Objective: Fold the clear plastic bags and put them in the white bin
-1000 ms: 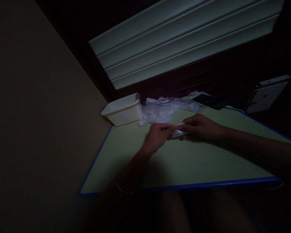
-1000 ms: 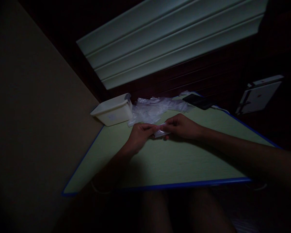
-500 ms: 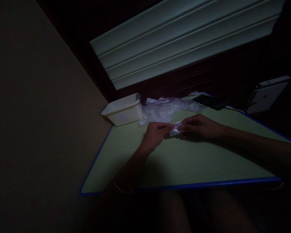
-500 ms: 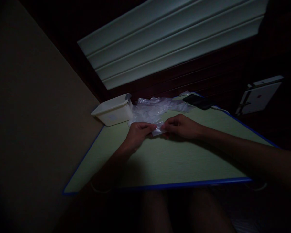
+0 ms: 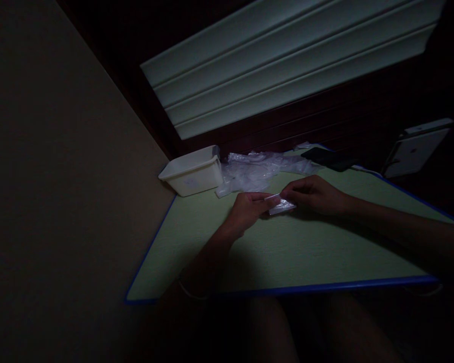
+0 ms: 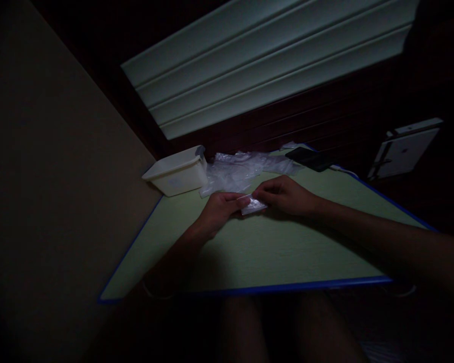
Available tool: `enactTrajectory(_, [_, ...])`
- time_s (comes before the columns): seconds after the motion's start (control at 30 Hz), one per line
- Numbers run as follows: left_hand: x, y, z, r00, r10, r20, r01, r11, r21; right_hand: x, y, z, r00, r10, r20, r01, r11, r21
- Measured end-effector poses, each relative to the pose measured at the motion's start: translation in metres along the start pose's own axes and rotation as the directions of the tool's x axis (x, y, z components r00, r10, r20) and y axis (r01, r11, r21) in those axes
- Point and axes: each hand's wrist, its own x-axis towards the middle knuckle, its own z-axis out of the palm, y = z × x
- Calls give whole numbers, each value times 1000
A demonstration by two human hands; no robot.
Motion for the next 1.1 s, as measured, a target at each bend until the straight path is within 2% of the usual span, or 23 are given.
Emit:
enactTrajectory(0.1, [-1,-1,2,997,-31,72,31,1000,2,0,-1,1,1000,-14,-12,14,1000,8])
enactTrajectory(0.27, [-2,-2,2,988,-128,87,128,992,4,-1,-2,0,999,1,-45,-1,1000,-13])
enactTrajectory(0.47, [-6,3,-3,973,-177,146,182,983,-18,2,3,-5,995,-35,-90,29,998,-62])
enactTrajectory(0.57, [-7,2,-6,957,-231,176,240,970,-30,2,5,-6,986,-65,-151,46,991,-125])
enactTrajectory(0.63, [-8,2,-8,929,-287,233,309,949,-65,0,5,-7,973,-121,-195,76,971,-225])
enactTrajectory(0.73, [-7,7,-10,882,-326,341,406,892,-196,-5,3,-7,947,-249,-201,152,903,-403])
enactTrajectory(0.87, [-5,17,-11,877,-277,392,442,785,-434,-8,2,-8,879,-477,-11,388,729,-564])
enactTrajectory(0.93, [-5,18,-10,890,-279,359,429,777,-460,-8,4,-9,828,-550,110,490,615,-618])
enactTrajectory(1.0, [-5,16,-9,918,-280,282,383,813,-439,-6,6,-10,779,-599,185,549,509,-663])
enactTrajectory(1.1, [-5,10,-6,952,-251,174,301,864,-403,-6,6,-10,746,-627,222,576,442,-688])
